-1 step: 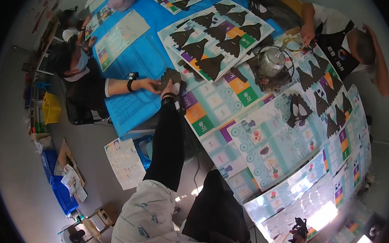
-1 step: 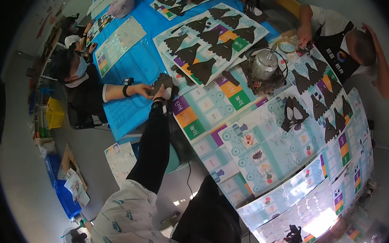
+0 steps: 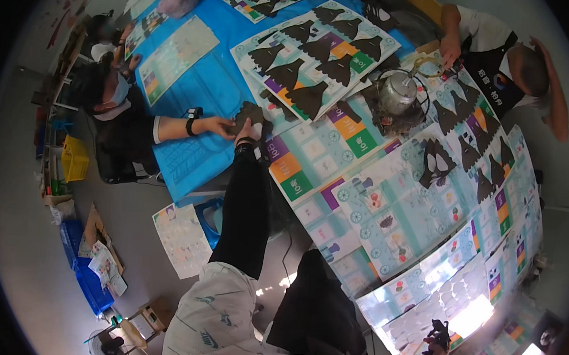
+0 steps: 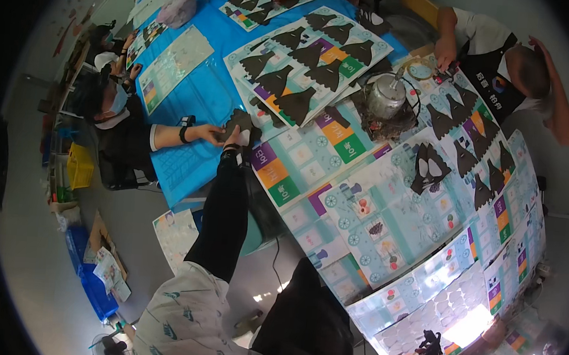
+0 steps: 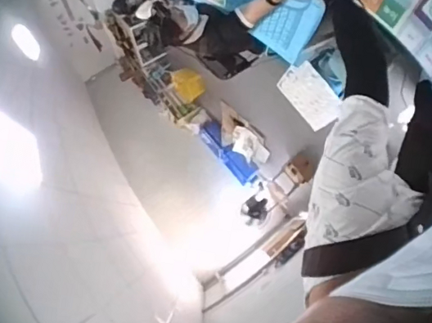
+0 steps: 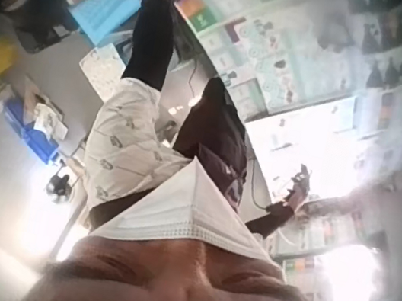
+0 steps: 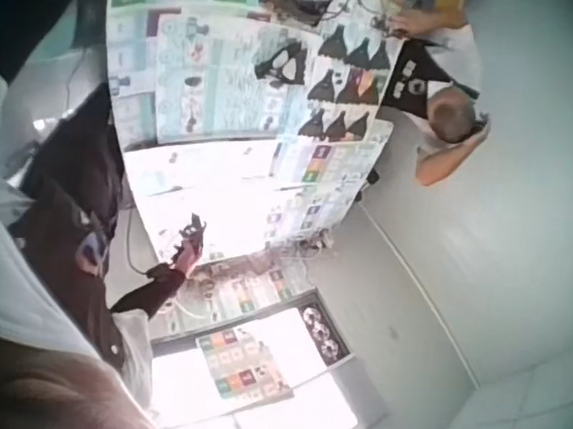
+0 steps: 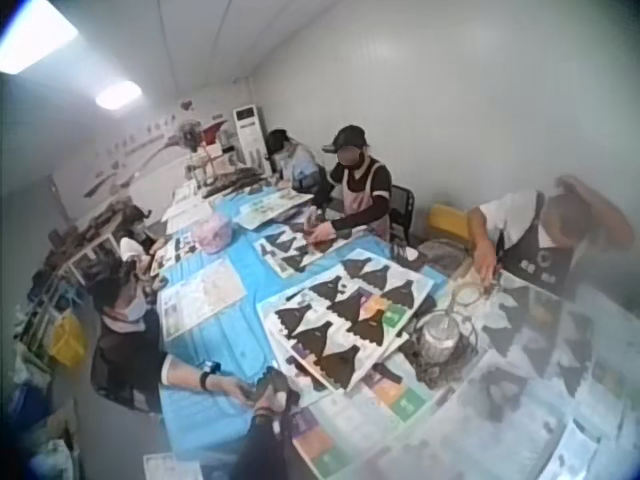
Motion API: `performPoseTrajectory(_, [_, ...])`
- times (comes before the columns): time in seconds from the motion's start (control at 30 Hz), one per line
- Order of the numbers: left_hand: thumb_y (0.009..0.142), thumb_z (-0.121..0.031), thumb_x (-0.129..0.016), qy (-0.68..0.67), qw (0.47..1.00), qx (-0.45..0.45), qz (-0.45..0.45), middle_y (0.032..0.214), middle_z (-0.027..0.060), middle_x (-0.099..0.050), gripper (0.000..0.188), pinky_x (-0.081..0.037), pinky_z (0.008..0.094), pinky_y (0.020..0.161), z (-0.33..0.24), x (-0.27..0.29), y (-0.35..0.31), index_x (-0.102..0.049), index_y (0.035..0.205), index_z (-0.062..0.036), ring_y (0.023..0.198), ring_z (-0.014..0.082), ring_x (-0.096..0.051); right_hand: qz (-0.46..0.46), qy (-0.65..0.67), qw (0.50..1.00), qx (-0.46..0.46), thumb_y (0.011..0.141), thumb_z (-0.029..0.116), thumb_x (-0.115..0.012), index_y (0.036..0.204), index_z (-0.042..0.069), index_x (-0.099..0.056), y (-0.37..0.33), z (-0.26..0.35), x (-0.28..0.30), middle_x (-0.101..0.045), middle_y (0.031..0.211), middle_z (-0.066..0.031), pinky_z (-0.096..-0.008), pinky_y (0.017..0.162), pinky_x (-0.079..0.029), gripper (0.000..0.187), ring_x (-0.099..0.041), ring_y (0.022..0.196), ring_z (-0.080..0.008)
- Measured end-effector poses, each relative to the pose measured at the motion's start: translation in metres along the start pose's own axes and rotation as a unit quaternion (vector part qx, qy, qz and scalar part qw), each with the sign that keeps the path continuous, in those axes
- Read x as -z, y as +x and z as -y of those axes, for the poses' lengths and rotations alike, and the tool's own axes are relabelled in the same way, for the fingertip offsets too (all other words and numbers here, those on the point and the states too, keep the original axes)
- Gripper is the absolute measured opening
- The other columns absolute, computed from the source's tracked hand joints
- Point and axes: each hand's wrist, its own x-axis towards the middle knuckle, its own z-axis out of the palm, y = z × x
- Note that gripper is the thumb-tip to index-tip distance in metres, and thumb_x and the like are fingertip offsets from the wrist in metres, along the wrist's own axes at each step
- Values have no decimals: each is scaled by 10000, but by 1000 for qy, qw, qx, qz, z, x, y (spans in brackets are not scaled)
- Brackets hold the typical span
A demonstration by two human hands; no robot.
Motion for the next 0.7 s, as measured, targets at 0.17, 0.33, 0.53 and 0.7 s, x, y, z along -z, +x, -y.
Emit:
performPoseTrajectory(0.17, [739, -329, -706, -34, 996, 56, -68, 1096, 182, -629, 674, -444, 401, 907, 15, 15, -2, -426, 1293, -65, 1014, 325, -604, 11, 0, 1000, 22, 591, 31, -512, 1070, 16, -572, 11, 1, -4, -649, 786, -88, -282, 421, -488, 483, -642, 667, -192])
performPoseTrajectory(0.33, [727, -321, -717, -74, 986, 93, -117, 1083, 180, -635, 668, -450, 398, 899, 18, -14, -38, -442, 1266, -37, 1007, 319, -609, -3, 8, 999, 39, 591, 33, -509, 1057, 17, -573, 13, -12, 3, -649, 783, -86, -278, 423, -488, 471, -641, 669, -190])
performPoseTrajectory(0.53, [713, -312, -730, -130, 967, 127, -181, 1068, 177, -642, 663, -458, 394, 889, 2, 8, -8, -462, 1235, -2, 999, 313, -614, -20, 31, 997, 68, 590, 35, -506, 1042, 18, -574, 26, -18, 11, -649, 781, -84, -274, 426, -489, 457, -640, 672, -188])
performPoseTrajectory(0.7, [701, -304, -741, -134, 960, 150, -197, 1056, 174, -647, 660, -464, 391, 881, -15, -11, -15, -478, 1209, 27, 992, 307, -619, -51, 27, 998, 26, 590, 48, -509, 987, 18, -571, -10, -41, 18, -645, 772, -79, -260, 429, -491, 402, -638, 692, -186])
